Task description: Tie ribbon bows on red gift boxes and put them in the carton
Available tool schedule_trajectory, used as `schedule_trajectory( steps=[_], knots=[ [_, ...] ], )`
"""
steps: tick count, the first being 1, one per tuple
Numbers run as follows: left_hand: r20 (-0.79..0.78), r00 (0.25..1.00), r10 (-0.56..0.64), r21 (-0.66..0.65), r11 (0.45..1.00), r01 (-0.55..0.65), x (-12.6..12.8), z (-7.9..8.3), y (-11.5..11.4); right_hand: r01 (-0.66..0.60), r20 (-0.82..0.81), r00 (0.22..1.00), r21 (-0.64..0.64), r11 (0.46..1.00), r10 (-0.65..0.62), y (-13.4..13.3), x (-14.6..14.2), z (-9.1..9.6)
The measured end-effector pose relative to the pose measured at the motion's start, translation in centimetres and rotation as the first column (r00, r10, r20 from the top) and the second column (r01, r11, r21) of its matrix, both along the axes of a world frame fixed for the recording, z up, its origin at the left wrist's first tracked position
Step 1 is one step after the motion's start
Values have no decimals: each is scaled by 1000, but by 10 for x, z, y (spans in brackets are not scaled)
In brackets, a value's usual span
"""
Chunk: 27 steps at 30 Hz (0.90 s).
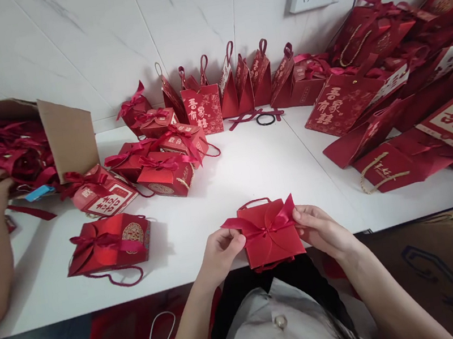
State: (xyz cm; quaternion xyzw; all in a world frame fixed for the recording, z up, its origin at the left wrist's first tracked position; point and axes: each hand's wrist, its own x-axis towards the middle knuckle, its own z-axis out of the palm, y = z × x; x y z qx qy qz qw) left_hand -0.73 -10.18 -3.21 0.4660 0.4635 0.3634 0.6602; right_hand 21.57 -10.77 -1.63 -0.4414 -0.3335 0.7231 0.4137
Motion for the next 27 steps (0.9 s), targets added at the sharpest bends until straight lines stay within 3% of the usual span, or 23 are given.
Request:
schedule_trajectory(
  steps=[6,10,12,14,16,18,20,22,25,27],
  knots=[
    [-10,1000,12,46,999,-11,0,0,1,35,-51,998,-18,999,-36,-1,-3,-5],
    [-112,993,23,90,996,-12,0,7,2,-40,120,992,113,993,26,3,15,-11],
    [-161,987,24,134,991,-3,-1,12,2,34,276,956,231,972,-99,9,26,-4],
    [-191,972,136,209,973,-95,-2,15,1,117,446,848,368,922,-286,16,29,11],
    [-212,903,374,351,891,-286,-1,18,0,19,596,722,490,872,-351,22,20,32],
    [-227,802,552,549,753,-363,2,22,0,-245,696,659,557,793,-285,28,1,51],
    [-280,789,547,723,661,-202,5,29,1,-485,769,611,552,678,-188,33,-19,62],
    [-359,815,455,812,582,33,8,36,1,-621,827,549,500,603,-121,37,-35,66],
    [-439,810,389,840,498,215,10,41,2,-676,861,507,432,597,-48,42,-45,61],
    [-474,795,379,829,497,257,10,40,3,-670,848,529,418,613,-1,43,-44,56]
  ],
)
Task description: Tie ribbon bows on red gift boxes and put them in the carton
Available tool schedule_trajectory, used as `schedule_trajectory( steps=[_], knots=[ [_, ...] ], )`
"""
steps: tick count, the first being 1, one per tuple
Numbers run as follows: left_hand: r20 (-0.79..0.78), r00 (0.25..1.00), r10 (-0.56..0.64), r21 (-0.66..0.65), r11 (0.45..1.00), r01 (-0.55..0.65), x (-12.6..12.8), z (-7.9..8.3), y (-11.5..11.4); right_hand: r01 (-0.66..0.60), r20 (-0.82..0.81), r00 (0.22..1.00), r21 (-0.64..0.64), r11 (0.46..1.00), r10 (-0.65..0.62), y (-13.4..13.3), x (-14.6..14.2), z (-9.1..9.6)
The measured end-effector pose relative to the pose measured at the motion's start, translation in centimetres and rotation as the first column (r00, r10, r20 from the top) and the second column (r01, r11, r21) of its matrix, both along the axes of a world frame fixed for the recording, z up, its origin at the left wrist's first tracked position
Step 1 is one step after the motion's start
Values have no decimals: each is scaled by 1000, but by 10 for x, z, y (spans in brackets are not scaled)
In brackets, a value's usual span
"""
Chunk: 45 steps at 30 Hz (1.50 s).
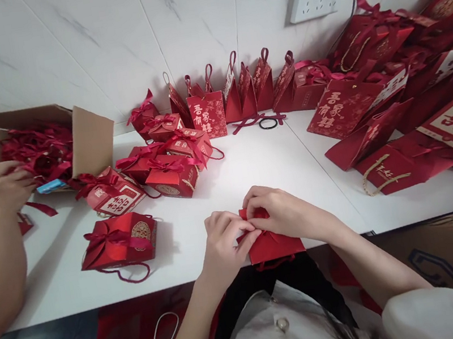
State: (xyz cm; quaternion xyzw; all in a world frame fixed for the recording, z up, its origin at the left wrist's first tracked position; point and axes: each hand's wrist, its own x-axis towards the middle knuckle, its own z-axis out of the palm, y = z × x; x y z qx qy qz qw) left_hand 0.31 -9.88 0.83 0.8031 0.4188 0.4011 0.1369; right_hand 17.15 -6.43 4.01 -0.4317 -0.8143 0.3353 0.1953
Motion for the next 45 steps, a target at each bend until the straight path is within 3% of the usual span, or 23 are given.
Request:
schedule_trajectory(
  steps=[7,14,23,28,32,35,37,39,41,45],
  knots=[
    [-34,999,3,-59,998,-5,-1,-5,2,109,-31,994,-5,994,-109,-4,3,-3],
    [-188,981,46,9,999,-45,1,3,-4,36,-30,999,-35,999,-37,0,2,-2],
    [-227,959,-171,-144,980,141,0,13,2,223,-65,972,-50,974,-226,-4,2,-8],
    [-279,935,-219,-153,971,182,-1,14,3,290,-82,952,-78,954,-296,2,0,-9],
    [-308,929,-204,-136,976,169,-1,14,0,339,-229,905,-119,933,-358,5,20,-5],
    [-318,927,-196,-116,979,167,0,15,-1,429,-144,885,-117,895,-443,-4,47,-4],
    [-322,926,-198,-108,979,172,0,15,-1,412,-16,906,-195,890,-423,-14,62,-7],
    [-322,925,-200,-106,979,175,0,15,-1,332,0,937,-315,889,-350,-24,69,-12],
    [-316,927,-202,-105,978,178,0,15,0,289,-82,934,-396,871,-347,-28,69,-17],
    [-315,928,-199,-96,980,177,0,15,0,370,-254,827,-427,825,-502,-20,56,-20]
  ],
)
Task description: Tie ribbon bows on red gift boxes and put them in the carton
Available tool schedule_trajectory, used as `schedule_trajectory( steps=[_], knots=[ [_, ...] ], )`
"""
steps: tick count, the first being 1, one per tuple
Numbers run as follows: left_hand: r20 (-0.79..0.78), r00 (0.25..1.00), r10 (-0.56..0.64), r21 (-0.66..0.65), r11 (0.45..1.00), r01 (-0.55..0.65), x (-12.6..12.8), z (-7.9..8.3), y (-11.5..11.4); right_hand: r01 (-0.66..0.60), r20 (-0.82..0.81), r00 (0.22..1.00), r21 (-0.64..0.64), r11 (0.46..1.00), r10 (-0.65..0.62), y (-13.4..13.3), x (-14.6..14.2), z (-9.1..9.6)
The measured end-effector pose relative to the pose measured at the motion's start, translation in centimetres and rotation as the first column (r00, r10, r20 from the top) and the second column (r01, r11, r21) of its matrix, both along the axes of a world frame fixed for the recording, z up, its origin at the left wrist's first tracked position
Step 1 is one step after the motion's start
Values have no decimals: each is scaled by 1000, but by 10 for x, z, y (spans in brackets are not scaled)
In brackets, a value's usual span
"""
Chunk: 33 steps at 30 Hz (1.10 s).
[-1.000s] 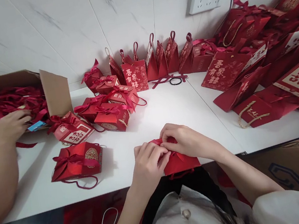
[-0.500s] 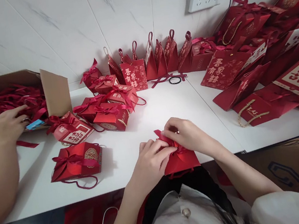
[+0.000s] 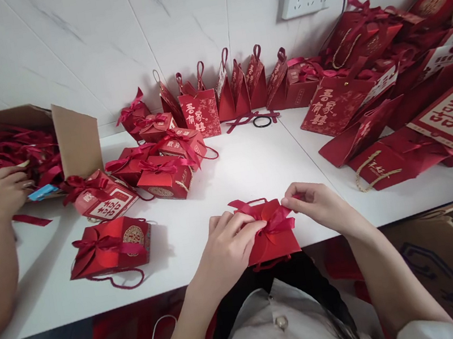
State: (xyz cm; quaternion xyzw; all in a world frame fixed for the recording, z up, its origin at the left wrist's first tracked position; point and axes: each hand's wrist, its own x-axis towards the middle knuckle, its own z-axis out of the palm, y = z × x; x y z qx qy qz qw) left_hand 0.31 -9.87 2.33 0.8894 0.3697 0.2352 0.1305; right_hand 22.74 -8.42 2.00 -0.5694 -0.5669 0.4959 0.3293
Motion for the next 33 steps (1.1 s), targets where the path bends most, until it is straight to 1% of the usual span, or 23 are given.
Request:
schedule_trajectory(
  steps=[2,5,6,8,10,13,14,15,16,18,20,21,24,26,28,31,33],
  knots=[
    [-17,1000,-7,10,1000,7,0,1,0,40,-75,996,26,999,-38,11,-9,0],
    [-74,996,-39,5,999,40,0,4,0,42,-139,990,36,998,-37,29,-21,-1],
    [-99,994,-48,-8,999,48,1,5,0,34,-131,991,32,999,-30,34,-25,-3],
    [-144,988,-54,-43,998,48,1,7,2,23,-61,998,34,999,-21,42,-31,-6],
    [-172,984,-54,-82,996,41,2,9,4,43,28,999,80,996,-45,43,-33,-10],
    [-171,984,-41,-110,994,22,1,9,6,164,82,980,196,967,-183,30,-26,-12],
    [-164,986,-35,-111,994,17,1,9,7,192,94,972,214,958,-215,22,-22,-11],
    [-156,987,-25,-108,994,8,1,8,7,188,111,970,213,959,-215,14,-18,-10],
    [-147,989,-13,-102,995,-2,1,8,7,151,129,975,194,969,-178,5,-14,-9],
    [-129,992,5,-90,996,-17,1,6,7,19,143,989,126,992,-37,-11,-9,-6],
    [-112,993,25,-75,997,-33,1,5,7,-78,99,993,69,995,71,-21,-8,-6],
    [-105,994,35,-67,997,-43,1,4,7,-85,55,995,53,995,82,-24,-8,-7],
    [-81,994,74,-49,996,-78,0,1,8,-45,-140,989,5,999,45,-24,-11,-17],
    [-62,994,87,-51,995,-90,0,-1,8,-24,-277,961,-38,999,12,-22,-13,-26],
    [-32,995,98,-66,993,-100,0,-4,7,-12,-372,928,-81,997,-19,-20,-14,-34],
    [64,991,119,-104,988,-112,-2,-13,5,-6,-427,903,-120,993,-46,-19,-15,-41],
    [206,959,195,-134,976,-170,-6,-22,2,-10,-429,902,-120,993,-43,-19,-16,-40]
  ],
)
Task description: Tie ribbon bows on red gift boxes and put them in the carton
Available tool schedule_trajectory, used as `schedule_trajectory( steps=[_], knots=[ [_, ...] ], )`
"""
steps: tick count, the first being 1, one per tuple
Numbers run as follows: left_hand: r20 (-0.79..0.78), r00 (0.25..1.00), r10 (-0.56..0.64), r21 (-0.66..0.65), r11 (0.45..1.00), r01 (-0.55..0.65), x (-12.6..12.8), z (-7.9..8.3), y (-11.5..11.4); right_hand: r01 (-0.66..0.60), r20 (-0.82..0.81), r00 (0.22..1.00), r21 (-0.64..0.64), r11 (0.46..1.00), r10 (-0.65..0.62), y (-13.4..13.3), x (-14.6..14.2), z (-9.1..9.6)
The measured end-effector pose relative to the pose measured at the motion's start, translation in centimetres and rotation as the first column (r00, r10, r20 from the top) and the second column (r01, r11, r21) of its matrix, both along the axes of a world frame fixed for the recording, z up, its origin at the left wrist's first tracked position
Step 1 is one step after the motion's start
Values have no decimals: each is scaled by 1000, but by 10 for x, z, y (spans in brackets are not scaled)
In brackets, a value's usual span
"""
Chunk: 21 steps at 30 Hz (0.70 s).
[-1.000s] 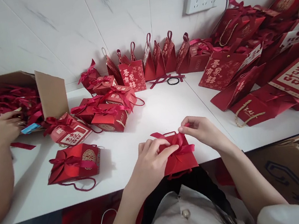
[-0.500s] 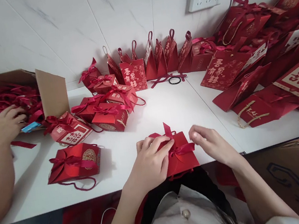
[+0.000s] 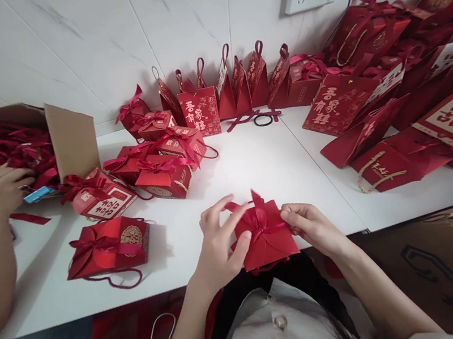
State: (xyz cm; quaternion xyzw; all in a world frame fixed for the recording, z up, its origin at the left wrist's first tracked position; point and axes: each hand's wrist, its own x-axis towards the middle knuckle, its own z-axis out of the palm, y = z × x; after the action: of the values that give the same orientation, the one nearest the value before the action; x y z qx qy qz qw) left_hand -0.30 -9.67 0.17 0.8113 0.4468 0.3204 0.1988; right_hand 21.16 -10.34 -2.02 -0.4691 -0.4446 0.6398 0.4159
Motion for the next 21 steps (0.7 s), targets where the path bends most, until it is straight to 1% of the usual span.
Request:
schedule_trajectory(
  steps=[1,2,3,4,5,6,7,9,10,13,15,18,21],
  knots=[
    [99,993,68,-12,998,-67,-2,-5,-2,-4,3,1000,0,1000,4,0,0,1],
    [200,969,144,-46,989,-138,-5,-9,-3,-8,6,1000,1,1000,8,0,-1,2],
    [287,934,214,-110,976,-190,-8,-13,-5,-11,10,1000,0,1000,11,0,-1,3],
    [342,902,263,-206,958,-201,-11,-15,-7,-13,15,1000,0,1000,13,1,-1,4],
    [361,886,291,-324,930,-174,-13,-16,-9,-14,24,1000,0,1000,14,1,-2,5],
    [351,886,302,-444,887,-127,-15,-14,-11,-13,33,999,-1,1000,13,1,-2,5],
    [325,896,302,-548,833,-82,-16,-12,-13,-13,44,999,-1,1000,13,2,-2,5],
    [262,922,284,-685,728,-30,-17,-4,-18,-14,56,998,-5,1000,15,2,-1,5],
    [242,931,272,-720,694,-16,-16,0,-20,-15,55,998,-6,1000,16,2,-1,5],
    [271,935,228,-763,644,64,-13,5,-22,-16,21,1000,-21,1000,17,1,-1,4],
    [354,910,217,-764,628,147,-11,2,-22,-17,-26,1000,-45,999,16,1,-1,3],
    [497,841,215,-731,626,272,-10,-10,-19,-7,-124,992,-94,996,-5,0,-2,3],
    [568,793,221,-699,638,323,-11,-21,-18,20,-191,981,-131,991,-45,0,-4,3]
  ],
)
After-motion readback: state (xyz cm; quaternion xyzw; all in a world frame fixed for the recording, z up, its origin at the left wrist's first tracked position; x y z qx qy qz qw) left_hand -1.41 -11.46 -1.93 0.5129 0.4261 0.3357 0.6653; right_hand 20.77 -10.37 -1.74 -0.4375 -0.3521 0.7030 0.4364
